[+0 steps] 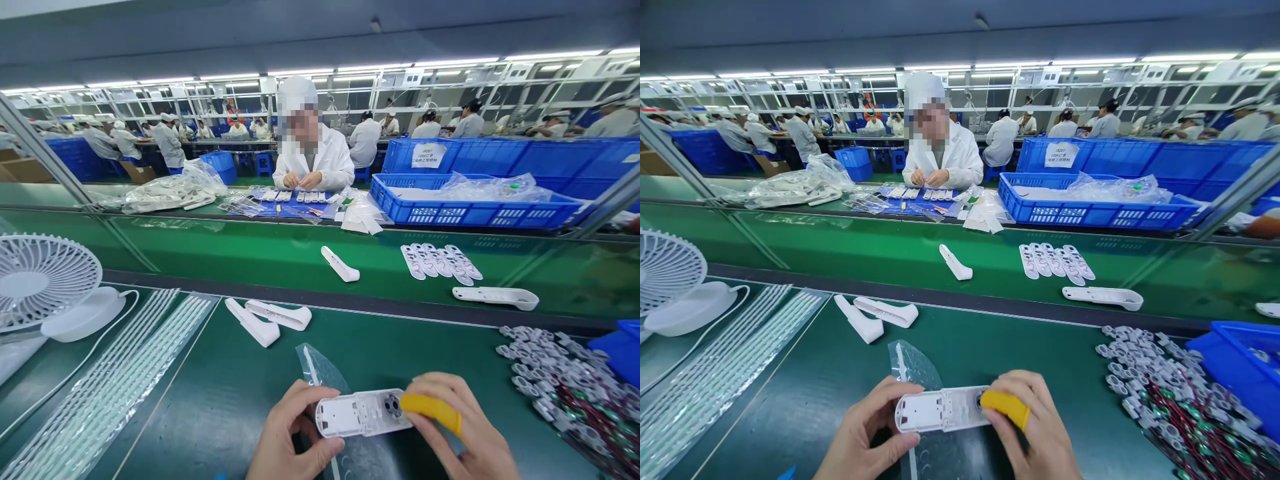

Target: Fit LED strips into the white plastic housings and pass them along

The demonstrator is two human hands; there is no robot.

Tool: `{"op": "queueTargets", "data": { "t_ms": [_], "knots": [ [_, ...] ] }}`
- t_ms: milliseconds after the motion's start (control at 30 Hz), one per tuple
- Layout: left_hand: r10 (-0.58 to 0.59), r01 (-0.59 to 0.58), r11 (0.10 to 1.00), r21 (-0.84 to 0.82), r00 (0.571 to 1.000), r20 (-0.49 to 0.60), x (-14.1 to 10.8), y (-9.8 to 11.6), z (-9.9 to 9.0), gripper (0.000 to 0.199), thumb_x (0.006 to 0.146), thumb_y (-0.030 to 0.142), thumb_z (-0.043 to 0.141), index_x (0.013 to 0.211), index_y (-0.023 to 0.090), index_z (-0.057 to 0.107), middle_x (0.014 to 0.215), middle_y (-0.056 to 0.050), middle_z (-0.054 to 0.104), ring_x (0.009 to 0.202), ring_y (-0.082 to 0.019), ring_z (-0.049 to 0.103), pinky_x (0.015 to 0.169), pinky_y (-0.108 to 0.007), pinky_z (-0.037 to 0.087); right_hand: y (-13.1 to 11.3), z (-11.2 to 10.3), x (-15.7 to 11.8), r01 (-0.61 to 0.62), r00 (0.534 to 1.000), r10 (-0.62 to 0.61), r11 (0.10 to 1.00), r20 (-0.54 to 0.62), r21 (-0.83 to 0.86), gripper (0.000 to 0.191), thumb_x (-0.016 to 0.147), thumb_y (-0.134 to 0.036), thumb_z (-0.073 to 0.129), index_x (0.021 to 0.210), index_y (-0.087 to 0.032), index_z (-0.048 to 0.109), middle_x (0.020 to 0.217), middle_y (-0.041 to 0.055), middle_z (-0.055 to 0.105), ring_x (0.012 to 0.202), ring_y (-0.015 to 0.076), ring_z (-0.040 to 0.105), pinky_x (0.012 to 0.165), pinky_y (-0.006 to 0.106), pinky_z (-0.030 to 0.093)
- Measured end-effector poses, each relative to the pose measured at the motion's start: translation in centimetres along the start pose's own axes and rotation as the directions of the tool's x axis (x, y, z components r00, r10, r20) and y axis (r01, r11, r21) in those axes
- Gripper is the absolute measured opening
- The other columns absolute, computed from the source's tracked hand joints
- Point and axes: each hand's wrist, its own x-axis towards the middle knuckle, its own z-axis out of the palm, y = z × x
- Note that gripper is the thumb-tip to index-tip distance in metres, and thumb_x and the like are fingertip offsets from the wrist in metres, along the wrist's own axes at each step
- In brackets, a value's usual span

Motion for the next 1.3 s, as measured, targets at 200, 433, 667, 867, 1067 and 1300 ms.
{"op": "queueTargets", "data": {
  "t_ms": [200,433,667,867,1067,1300],
  "knots": [
    [-0.028,0.025,0.998,0.060,0.998,0.064,-0.2,0.3,-0.4,0.032,0.065,0.012,0.066,0.095,0.025,0.067,0.084,-0.002,0.055,0.073,-0.015,0.055,0.060,-0.019,0.047,0.1,0.8,0.5,-0.096,0.995,0.096,0.995,0.019,0.008,0.025,0.088,-0.037,0.045,0.071,-0.023,0.057,0.081,0.0045,0.062,0.079,0.0185,0.058,0.063,0.026,0.055],
    [-0.078,0.069,0.991,0.118,0.995,0.069,-0.1,0.3,-0.5,0.034,0.067,0.014,0.066,0.098,0.027,0.065,0.088,-0.002,0.055,0.076,-0.016,0.056,0.062,-0.020,0.047,1.3,0.2,-0.7,0.011,0.978,-0.003,0.999,0.209,-0.039,0.024,0.087,-0.020,0.037,0.097,-0.025,0.058,0.111,0.0054,0.057,0.104,0.0197,0.051,0.079,0.032,0.052],
    [-0.080,0.069,0.986,0.149,0.994,0.072,-0.1,0.2,-0.7,0.033,0.067,0.018,0.066,0.099,0.026,0.065,0.089,-0.002,0.057,0.076,-0.016,0.056,0.062,-0.020,0.047,1.7,1.2,-1.6,0.196,0.969,-0.152,0.952,0.195,-0.233,0.035,0.084,-0.011,0.029,0.089,-0.023,0.062,0.120,0.0036,0.054,0.115,0.0265,0.042,0.086,0.045,0.040],
    [-0.096,0.088,0.982,0.164,0.995,0.041,-0.1,0.4,-0.6,0.031,0.068,0.020,0.066,0.098,0.026,0.065,0.091,-0.003,0.059,0.076,-0.017,0.057,0.062,-0.021,0.048,1.0,-0.5,-0.2,0.229,0.973,-0.211,0.937,0.096,-0.264,0.031,0.084,-0.009,0.032,0.086,-0.021,0.060,0.106,0.0036,0.061,0.102,0.0192,0.053,0.078,0.032,0.047],
    [-0.083,0.075,0.985,0.158,0.996,0.044,-0.1,0.4,-0.6,0.032,0.067,0.018,0.066,0.098,0.027,0.065,0.090,-0.003,0.058,0.075,-0.017,0.056,0.063,-0.021,0.048,0.8,-0.7,-0.5,0.095,0.977,-0.066,0.986,0.204,-0.135,0.037,0.087,-0.038,0.046,0.119,-0.019,0.044,0.107,0.0074,0.060,0.098,0.0193,0.057,0.076,0.030,0.053],
    [-0.134,0.136,0.990,0.031,0.989,-0.058,-0.1,-0.5,-0.4,0.049,0.070,0.018,0.063,0.117,0.031,0.053,0.077,0.001,0.057,0.063,-0.013,0.051,0.058,-0.021,0.046,3.6,0.6,0.8,0.015,0.995,0.008,0.975,0.101,-0.223,0.032,0.092,-0.036,0.034,0.115,-0.016,0.042,0.098,0.0092,0.061,0.088,0.0196,0.060,0.073,0.030,0.053]
  ]
}}
